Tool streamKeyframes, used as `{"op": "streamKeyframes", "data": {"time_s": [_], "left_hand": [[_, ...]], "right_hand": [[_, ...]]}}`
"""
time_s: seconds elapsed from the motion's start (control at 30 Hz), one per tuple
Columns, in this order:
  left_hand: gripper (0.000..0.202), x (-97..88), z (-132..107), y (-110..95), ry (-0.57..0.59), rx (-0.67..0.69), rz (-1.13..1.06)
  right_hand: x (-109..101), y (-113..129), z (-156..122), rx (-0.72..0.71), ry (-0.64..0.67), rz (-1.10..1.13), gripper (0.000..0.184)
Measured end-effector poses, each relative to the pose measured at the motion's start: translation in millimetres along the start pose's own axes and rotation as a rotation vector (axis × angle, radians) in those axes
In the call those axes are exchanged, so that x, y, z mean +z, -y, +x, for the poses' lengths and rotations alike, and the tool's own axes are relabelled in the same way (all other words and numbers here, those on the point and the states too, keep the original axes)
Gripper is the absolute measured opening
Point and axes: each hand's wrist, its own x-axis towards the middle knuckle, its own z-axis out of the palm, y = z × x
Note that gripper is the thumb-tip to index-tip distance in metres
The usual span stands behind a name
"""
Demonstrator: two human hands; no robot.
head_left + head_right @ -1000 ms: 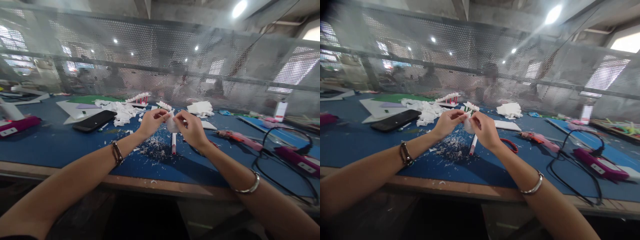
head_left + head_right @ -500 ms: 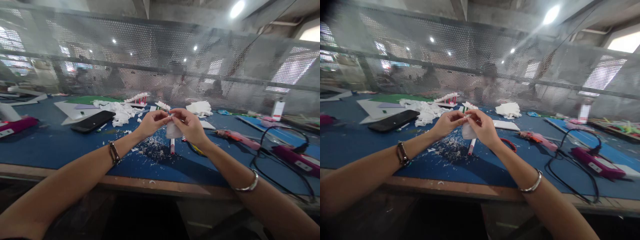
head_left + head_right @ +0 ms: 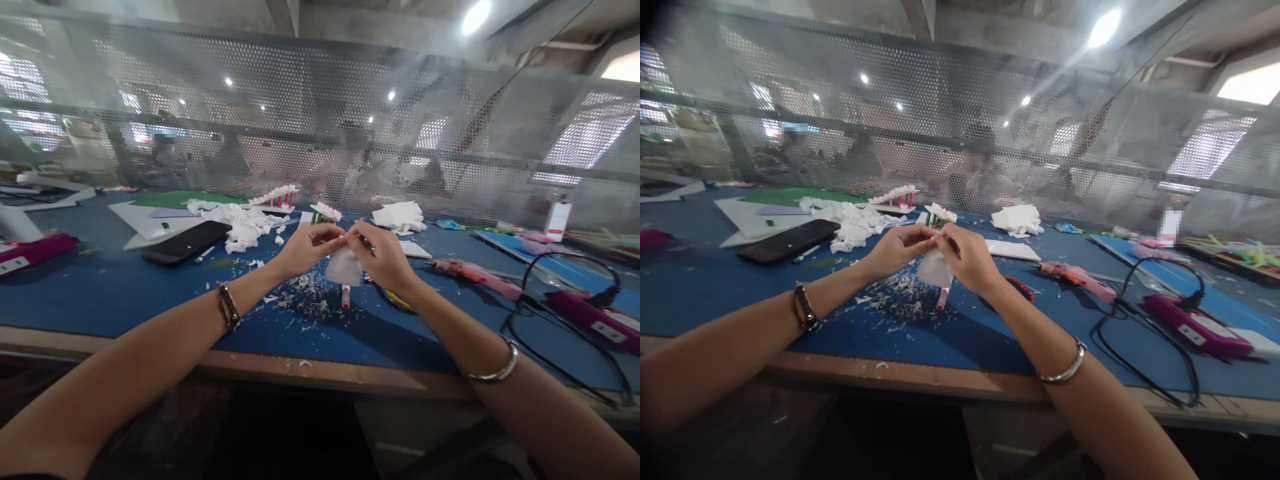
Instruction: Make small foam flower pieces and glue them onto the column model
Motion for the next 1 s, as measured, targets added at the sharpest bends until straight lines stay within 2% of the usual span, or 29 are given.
{"op": "streamKeyframes", "data": {"time_s": [0.13, 0.33, 0.4, 0.5, 0.6, 0.67, 0.77, 0.83, 1.0], "left_hand": [[0.014, 4.8, -0.2, -1.7, -0.04, 0.128, 0.131], [0.012, 3.6, -0.6, -7.6, -0.153, 0.435, 0.514], [0.011, 2.8, -2.5, -10.9, -0.156, 0.518, 0.592], [0.011, 5.1, -6.4, -16.3, -0.094, 0.585, 0.62], [0.01, 7.8, -7.7, -17.8, -0.035, 0.495, 0.534], [0.01, 6.3, -5.8, -14.6, -0.106, 0.341, 0.424], [0.011, -0.4, -1.4, -6.1, -0.203, 0.165, 0.28], [0.011, -4.4, 0.8, -1.3, -0.245, 0.116, 0.218], [0.012, -6.0, 2.5, 3.3, -0.237, 0.064, 0.165]], "right_hand": [[-0.7, 1.1, 3.3, 0.128, -0.034, 0.193, 0.023], [6.1, 1.7, 7.6, 0.236, -0.052, 0.398, 0.026], [6.5, 0.0, 8.5, 0.263, -0.053, 0.439, 0.027], [-1.1, -7.2, 9.5, 0.303, -0.103, 0.477, 0.028], [-14.5, -14.5, 9.0, 0.314, -0.207, 0.492, 0.029], [-20.1, -16.5, 7.5, 0.283, -0.243, 0.411, 0.028], [-18.2, -17.7, 4.6, 0.217, -0.182, 0.146, 0.024], [-13.3, -19.6, 3.4, 0.161, -0.121, 0.003, 0.009], [-7.8, -21.4, 3.1, 0.08, -0.034, -0.092, 0.011]]}}
